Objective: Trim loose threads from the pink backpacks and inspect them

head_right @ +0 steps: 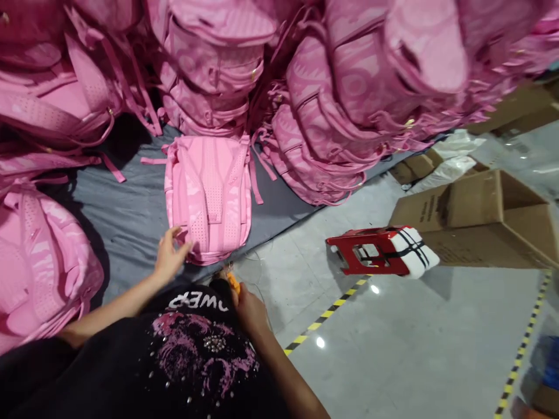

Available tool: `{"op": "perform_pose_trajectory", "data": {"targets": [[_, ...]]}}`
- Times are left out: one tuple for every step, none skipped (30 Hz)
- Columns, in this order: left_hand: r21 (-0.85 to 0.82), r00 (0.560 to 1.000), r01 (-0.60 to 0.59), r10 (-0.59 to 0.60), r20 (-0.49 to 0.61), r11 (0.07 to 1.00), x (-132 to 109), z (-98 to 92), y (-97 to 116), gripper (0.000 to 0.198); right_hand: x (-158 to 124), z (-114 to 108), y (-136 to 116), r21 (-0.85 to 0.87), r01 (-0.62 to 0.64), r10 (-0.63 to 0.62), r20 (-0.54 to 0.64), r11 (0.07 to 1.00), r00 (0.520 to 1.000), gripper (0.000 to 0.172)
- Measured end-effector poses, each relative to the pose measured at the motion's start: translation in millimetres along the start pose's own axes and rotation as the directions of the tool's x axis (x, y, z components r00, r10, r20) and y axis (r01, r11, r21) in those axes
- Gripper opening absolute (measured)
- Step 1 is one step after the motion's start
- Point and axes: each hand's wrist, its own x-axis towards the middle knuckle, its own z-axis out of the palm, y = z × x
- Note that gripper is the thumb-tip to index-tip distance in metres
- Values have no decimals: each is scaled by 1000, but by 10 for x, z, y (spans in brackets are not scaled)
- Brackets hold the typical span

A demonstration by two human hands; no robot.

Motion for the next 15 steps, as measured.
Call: {"op": "perform_pose_trajectory", "data": {"targets": [[236, 980, -197, 197, 25, 951, -79, 75, -23, 65, 8, 13, -10, 9, 20, -20, 2, 1000, 1000, 35], [421, 929, -369, 344, 136, 829, -121, 163, -62, 69, 20, 24, -21, 19, 31, -31, -1, 999, 1000, 35], [546, 868, -496, 410, 281, 675, -125, 262, -112, 73, 37, 31, -30, 30, 33, -32, -10, 999, 999, 36], [627, 818, -574, 408, 406, 528, -92, 364, -164, 77, 56, 33, -34, 42, 29, -28, -24, 999, 999, 37], [681, 789, -612, 371, 490, 402, -31, 463, -212, 82, 73, 33, -30, 55, 26, -24, -43, 998, 999, 38], [723, 780, -621, 332, 531, 302, 45, 551, -249, 85, 82, 35, -14, 69, 24, -20, -62, 997, 998, 38], [755, 782, -614, 303, 544, 230, 127, 620, -268, 87, 79, 45, 15, 87, 22, -16, -77, 996, 997, 38], [775, 788, -603, 289, 544, 186, 204, 667, -264, 86, 61, 67, 58, 111, 20, -9, -98, 994, 995, 38], [785, 794, -594, 285, 537, 173, 271, 689, -234, 84, 29, 105, 115, 142, 15, 4, -130, 990, 992, 39], [786, 799, -587, 288, 527, 191, 325, 690, -174, 83, -15, 161, 183, 186, 22, 9, -168, 982, 986, 40], [778, 808, -581, 292, 513, 239, 367, 674, -81, 82, -64, 231, 259, 243, 45, 8, -213, 969, 977, 41], [764, 823, -562, 298, 483, 317, 399, 646, 42, 81, -114, 312, 334, 313, 78, 7, -263, 946, 965, 45], [738, 849, -527, 308, 430, 421, 423, 612, 189, 80, -159, 395, 401, 389, 119, 13, -322, 914, 947, 49], [692, 880, -474, 319, 351, 545, 440, 576, 350, 78, -192, 472, 451, 458, 167, 26, -385, 873, 922, 54], [611, 911, -411, 327, 250, 676, 449, 541, 511, 75, -212, 533, 478, 514, 216, 45, -447, 830, 893, 59]]}}
